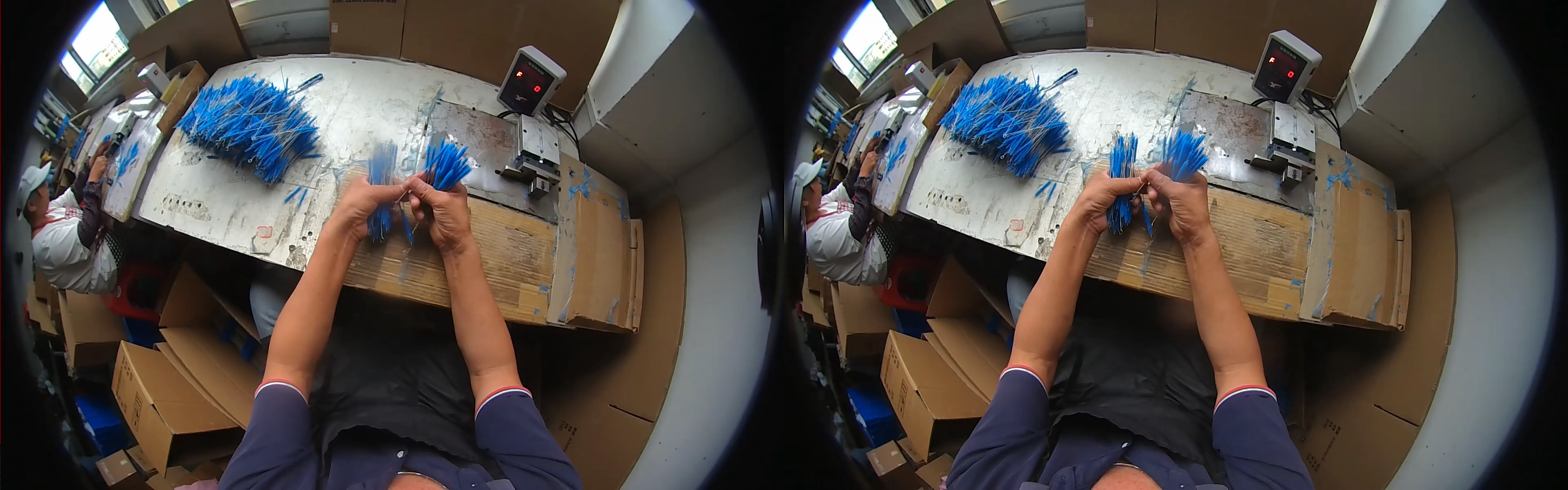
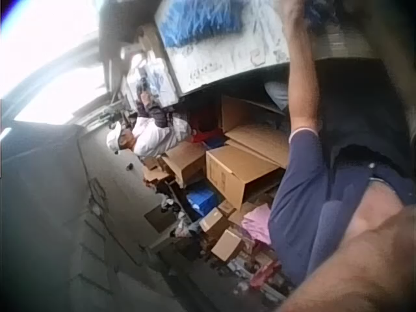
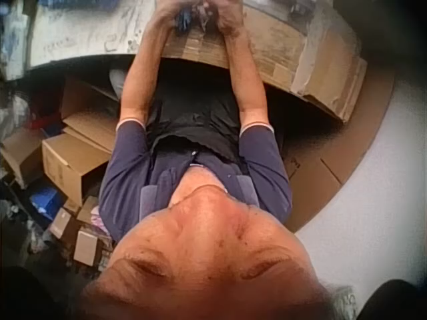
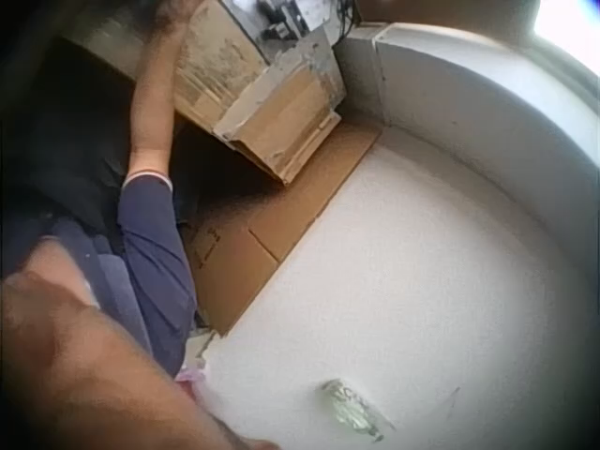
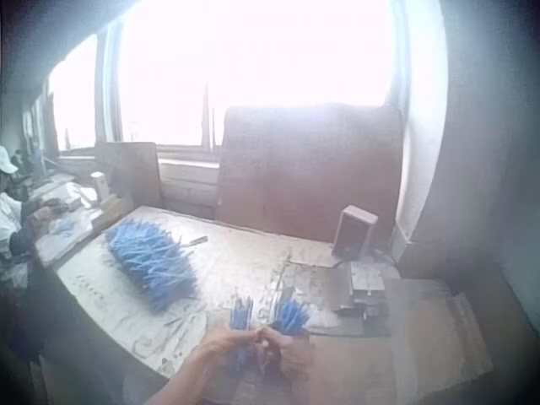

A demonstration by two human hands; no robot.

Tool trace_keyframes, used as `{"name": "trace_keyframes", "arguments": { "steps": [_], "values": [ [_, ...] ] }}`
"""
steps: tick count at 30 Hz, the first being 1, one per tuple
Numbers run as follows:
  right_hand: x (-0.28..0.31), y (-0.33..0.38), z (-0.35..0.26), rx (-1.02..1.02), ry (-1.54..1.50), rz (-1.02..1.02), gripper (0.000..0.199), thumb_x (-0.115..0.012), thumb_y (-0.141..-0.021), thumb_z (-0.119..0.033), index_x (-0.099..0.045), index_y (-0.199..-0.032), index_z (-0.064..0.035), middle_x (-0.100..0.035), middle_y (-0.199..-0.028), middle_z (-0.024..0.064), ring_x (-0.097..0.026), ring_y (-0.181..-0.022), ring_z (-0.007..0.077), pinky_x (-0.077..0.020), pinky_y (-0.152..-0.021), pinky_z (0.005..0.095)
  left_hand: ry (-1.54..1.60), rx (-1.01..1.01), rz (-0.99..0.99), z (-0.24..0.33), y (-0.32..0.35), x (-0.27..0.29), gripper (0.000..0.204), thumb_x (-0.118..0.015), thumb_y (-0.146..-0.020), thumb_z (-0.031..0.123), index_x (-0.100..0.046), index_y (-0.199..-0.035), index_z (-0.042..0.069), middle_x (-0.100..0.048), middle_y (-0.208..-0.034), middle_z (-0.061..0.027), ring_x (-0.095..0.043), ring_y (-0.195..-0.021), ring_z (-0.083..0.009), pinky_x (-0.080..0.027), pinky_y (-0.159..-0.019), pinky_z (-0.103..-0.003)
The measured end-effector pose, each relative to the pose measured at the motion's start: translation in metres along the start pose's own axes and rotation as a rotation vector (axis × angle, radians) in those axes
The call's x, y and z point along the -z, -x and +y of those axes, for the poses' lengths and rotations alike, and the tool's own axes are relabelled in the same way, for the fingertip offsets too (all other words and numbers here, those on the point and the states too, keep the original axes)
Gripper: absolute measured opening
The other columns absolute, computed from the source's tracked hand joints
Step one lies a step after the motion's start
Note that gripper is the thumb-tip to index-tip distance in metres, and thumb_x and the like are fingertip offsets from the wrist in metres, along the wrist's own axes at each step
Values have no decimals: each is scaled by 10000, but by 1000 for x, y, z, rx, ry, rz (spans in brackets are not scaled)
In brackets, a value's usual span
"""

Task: The recorder is bundling and counting blue filaments at a workstation.

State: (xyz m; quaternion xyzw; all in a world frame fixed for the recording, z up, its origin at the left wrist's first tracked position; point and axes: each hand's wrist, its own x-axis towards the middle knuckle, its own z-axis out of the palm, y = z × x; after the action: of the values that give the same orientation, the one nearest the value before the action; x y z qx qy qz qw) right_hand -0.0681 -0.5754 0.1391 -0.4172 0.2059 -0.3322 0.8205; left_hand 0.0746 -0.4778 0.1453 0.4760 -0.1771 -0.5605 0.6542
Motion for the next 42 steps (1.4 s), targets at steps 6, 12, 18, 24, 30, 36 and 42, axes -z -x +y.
{"name": "trace_keyframes", "arguments": {
  "steps": [6, 12, 18, 24, 30, 36, 42],
  "values": [
    [18, -12, 13, 66, -97, 256, 128, -812, -863, -27, -710, -940, -15, -710, -818, 69, -647, -638, 140, -473, -488, 253, -45, -149, 67, -12, 4, -3, 197, -812, -864, 84, -705, -1011, 8, -729, -869, -76, -654, -678, -109, -535, -617, -237],
    [11, -13, 16, 72, -132, 184, 150, -775, -904, -40, -675, -1010, -8, -737, -911, 132, -700, -697, 184, -534, -521, 270, -91, -137, 64, -8, 12, -8, 222, -821, -859, 89, -687, -1027, 29, -718, -862, -68, -655, -686, -113, -533, -631, -239],
    [18, -18, 21, 58, -164, 152, 154, -774, -919, -69, -661, -1009, -16, -741, -928, 151, -706, -705, 196, -554, -539, 273, -88, -278, 208, -24, 16, -6, 183, -803, -882, 94, -689, -1009, 27, -704, -832, -55, -647, -674, -117, -528, -621, -246],
    [16, -15, 20, 65, -264, 124, 156, -792, -918, -109, -677, -994, -35, -748, -929, 120, -699, -719, 177, -526, -575, 287, -159, -202, 244, -22, 26, -16, 146, -792, -906, 116, -699, -979, 30, -695, -801, -48, -635, -638, -117, -518, -582, -253],
    [6, -6, 21, 79, -215, 58, 112, -789, -921, -123, -744, -946, -23, -748, -887, 85, -645, -696, 131, -480, -588, 276, -60, -183, 211, -24, 24, -26, 142, -799, -904, 129, -710, -951, 28, -694, -780, -40, -624, -599, -110, -508, -554, -247],
    [4, -6, 22, 149, -229, 151, 118, -801, -910, -110, -746, -961, -18, -756, -908, 93, -654, -724, 145, -503, -611, 276, -121, -137, 167, -23, 26, -27, 147, -807, -873, 122, -720, -932, 18, -698, -784, -38, -622, -632, -104, -487, -572, -253],
    [27, -19, 17, 300, -343, 507, 124, -773, -938, -122, -712, -1014, -44, -759, -987, 100, -689, -803, 178, -556, -702, 315, -520, 1, -18, -23, 37, -26, 168, -836, -822, 145, -712, -860, 40, -665, -728, -27, -589, -638, -106, -462, -592, -281]
  ]
}}
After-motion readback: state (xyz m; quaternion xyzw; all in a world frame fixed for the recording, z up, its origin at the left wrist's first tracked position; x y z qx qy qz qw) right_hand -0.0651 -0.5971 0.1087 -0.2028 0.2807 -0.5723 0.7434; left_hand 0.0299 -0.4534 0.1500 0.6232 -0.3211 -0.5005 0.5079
